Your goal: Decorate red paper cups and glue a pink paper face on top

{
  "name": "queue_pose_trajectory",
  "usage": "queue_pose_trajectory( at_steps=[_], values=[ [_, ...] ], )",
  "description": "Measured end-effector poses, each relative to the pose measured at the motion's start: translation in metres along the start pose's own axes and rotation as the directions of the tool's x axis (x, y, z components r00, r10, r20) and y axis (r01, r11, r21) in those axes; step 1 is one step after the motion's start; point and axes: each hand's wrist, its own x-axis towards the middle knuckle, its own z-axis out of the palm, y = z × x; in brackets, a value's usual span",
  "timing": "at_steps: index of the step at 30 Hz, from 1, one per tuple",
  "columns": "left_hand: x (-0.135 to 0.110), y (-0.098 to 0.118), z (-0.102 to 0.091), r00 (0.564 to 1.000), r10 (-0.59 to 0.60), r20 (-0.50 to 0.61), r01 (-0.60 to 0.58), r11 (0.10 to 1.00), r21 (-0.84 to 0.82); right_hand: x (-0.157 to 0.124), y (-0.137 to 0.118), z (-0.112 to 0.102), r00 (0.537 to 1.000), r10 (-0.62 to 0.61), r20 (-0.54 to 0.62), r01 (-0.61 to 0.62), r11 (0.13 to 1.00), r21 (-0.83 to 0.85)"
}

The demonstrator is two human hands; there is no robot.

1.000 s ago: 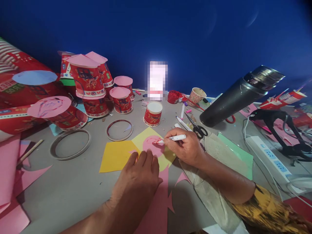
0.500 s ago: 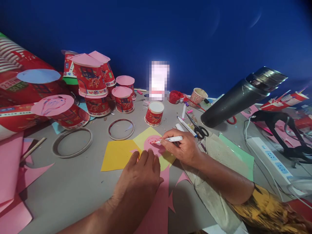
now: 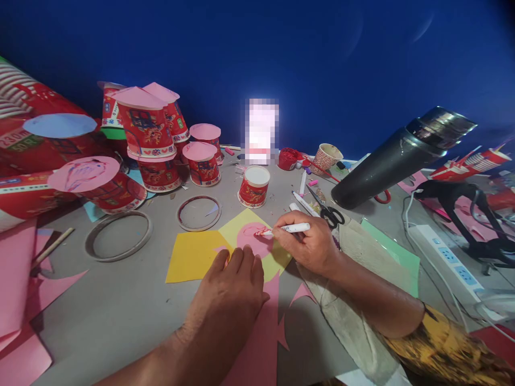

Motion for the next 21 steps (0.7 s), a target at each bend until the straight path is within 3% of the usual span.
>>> queue_pose_trajectory(
  at_steps=[5,10,15,21],
  values=[
    [0.0,0.0,0.003,0.997,-0.002,-0.072,0.003,1.0,0.011,0.001,-0.002,0.006,0.999,-0.007,0.038,0.006,1.0,0.013],
    [-0.001,0.0,0.004,0.997,0.007,-0.083,-0.005,1.0,0.015,0.0,0.001,0.003,0.999,0.032,0.031,-0.032,0.999,-0.024],
    [-0.002,0.0,0.007,0.997,0.003,-0.076,-0.002,1.0,0.012,-0.002,0.005,-0.001,0.999,-0.009,-0.033,0.007,0.998,-0.064],
    [-0.004,0.002,0.013,0.994,-0.021,-0.107,0.023,1.0,0.009,0.0,0.0,0.0,1.0,0.0,0.005,0.001,0.999,-0.046]
  ],
)
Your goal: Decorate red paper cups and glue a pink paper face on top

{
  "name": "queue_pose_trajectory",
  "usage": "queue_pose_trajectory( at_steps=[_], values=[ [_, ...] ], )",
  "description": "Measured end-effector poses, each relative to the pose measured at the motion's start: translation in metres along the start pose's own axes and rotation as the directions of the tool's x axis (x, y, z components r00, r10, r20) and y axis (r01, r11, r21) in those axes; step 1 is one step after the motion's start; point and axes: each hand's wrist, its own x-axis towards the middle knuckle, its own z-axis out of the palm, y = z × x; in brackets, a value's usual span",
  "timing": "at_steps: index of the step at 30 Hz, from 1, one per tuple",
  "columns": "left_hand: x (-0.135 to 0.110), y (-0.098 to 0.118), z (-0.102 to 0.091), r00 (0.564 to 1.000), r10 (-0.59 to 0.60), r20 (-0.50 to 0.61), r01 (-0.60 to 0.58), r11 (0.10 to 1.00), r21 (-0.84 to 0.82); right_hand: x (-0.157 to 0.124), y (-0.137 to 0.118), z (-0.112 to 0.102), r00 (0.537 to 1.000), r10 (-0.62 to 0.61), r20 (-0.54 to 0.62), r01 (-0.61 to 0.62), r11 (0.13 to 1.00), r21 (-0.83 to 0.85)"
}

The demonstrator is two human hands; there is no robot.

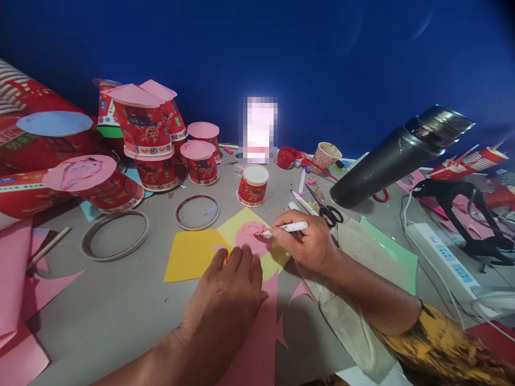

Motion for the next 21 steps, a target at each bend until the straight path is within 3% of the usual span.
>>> queue_pose_trajectory(
  at_steps=[11,21],
  values=[
    [0.0017,0.0008,-0.0042,1.0,0.014,0.01,-0.014,1.0,0.004,-0.0013,0.0069,-0.0055,0.998,-0.044,-0.053,0.042,0.998,-0.052],
    [0.0026,-0.001,-0.0031,1.0,0.017,-0.006,-0.017,1.0,0.019,-0.0004,0.0002,0.0028,0.999,-0.026,0.026,0.026,1.0,0.005]
  ],
)
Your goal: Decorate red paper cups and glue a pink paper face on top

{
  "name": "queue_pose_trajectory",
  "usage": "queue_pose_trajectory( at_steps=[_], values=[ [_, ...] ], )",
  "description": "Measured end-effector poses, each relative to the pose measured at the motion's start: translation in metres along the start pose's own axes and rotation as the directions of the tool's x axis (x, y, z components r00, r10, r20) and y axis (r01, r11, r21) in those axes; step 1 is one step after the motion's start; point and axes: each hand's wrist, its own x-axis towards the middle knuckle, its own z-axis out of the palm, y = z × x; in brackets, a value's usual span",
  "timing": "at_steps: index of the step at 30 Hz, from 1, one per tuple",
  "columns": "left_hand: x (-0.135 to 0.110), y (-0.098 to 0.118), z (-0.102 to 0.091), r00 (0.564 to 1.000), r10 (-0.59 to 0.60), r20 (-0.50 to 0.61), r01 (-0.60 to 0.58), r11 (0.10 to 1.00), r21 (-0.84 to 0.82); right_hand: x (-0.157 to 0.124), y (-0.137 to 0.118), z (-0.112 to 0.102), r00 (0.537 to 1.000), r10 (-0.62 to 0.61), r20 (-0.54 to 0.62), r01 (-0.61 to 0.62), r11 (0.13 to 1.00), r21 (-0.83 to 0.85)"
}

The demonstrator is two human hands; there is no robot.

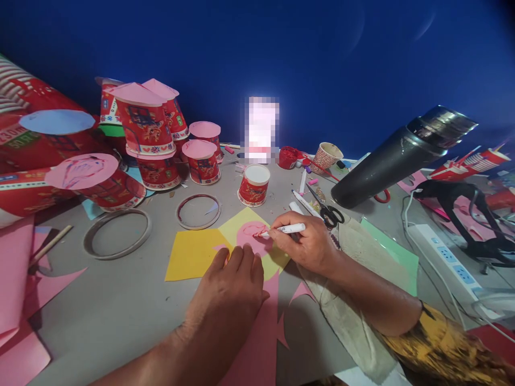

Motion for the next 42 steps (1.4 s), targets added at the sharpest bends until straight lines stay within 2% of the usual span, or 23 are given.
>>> queue_pose_trajectory(
  at_steps=[3,9,14,20,26,33,42],
  values=[
    [0.001,0.001,0.001,1.0,-0.02,-0.007,0.02,1.0,0.0,0.002,-0.001,0.004,1.0,0.001,0.017,-0.001,1.0,0.017],
    [0.003,-0.001,-0.003,0.998,0.022,0.055,-0.022,1.0,-0.009,0.004,-0.001,0.007,1.0,-0.016,0.015,0.015,0.997,0.069],
    [0.002,-0.001,-0.003,1.0,0.012,0.01,-0.012,1.0,-0.014,0.003,0.0,0.006,1.0,-0.028,-0.007,0.029,0.998,0.052],
    [0.002,-0.002,-0.003,0.999,0.004,0.044,-0.003,1.0,-0.017,0.004,0.001,0.009,0.998,-0.064,0.015,0.063,0.996,0.059],
    [0.002,-0.002,-0.002,0.999,0.01,0.046,-0.009,1.0,-0.015,0.004,0.0,0.005,1.0,-0.027,-0.01,0.028,0.999,0.043],
    [0.001,0.0,-0.001,1.0,0.009,0.028,-0.008,1.0,-0.015,0.004,0.0,0.009,0.997,-0.073,0.017,0.073,0.997,0.027],
    [0.0,-0.002,-0.002,0.999,0.027,0.044,-0.026,1.0,-0.012,-0.001,0.004,-0.006,0.995,-0.072,-0.067,0.069,0.996,-0.053]
  ],
)
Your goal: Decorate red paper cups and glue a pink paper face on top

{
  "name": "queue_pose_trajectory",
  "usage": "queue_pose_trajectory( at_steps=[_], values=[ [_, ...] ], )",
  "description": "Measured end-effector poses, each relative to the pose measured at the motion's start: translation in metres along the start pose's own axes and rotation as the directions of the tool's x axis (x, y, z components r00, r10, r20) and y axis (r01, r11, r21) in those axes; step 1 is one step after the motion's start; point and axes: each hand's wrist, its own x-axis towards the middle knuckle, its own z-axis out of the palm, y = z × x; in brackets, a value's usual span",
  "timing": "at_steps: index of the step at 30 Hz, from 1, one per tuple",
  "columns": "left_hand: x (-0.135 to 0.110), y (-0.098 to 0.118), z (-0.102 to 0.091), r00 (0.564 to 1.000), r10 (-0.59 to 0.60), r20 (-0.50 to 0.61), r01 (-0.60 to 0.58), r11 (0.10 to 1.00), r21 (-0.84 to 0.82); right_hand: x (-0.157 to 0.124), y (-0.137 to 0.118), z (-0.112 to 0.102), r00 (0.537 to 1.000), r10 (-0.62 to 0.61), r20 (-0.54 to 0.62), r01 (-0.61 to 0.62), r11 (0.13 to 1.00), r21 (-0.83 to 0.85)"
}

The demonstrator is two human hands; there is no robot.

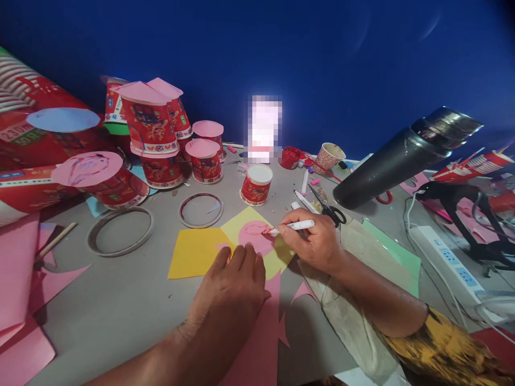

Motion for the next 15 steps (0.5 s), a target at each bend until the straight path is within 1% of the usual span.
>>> queue_pose_trajectory(
  at_steps=[2,7,9,12,15],
  values=[
    [-0.0001,-0.0002,0.0005,1.0,0.001,0.001,-0.001,1.0,0.003,-0.0002,0.0001,-0.0006,1.0,-0.003,-0.012,0.002,1.0,-0.004],
    [0.0007,0.0011,0.0008,1.0,-0.021,0.005,0.021,1.0,-0.007,0.0004,-0.0013,0.0018,1.0,0.003,0.023,-0.003,1.0,0.009],
    [0.0008,0.001,-0.0004,1.0,-0.02,0.007,0.02,1.0,-0.011,0.0006,0.0002,0.0008,1.0,0.008,0.006,-0.008,1.0,-0.015],
    [0.0011,0.0003,-0.0034,1.0,-0.01,0.029,0.01,1.0,-0.016,0.0007,0.0026,-0.0024,0.999,0.037,-0.033,-0.038,0.999,-0.035],
    [0.002,0.0007,-0.0052,0.997,-0.016,0.07,0.017,1.0,-0.022,0.0002,0.0026,-0.0031,0.999,0.032,-0.026,-0.033,0.999,-0.018]
  ],
)
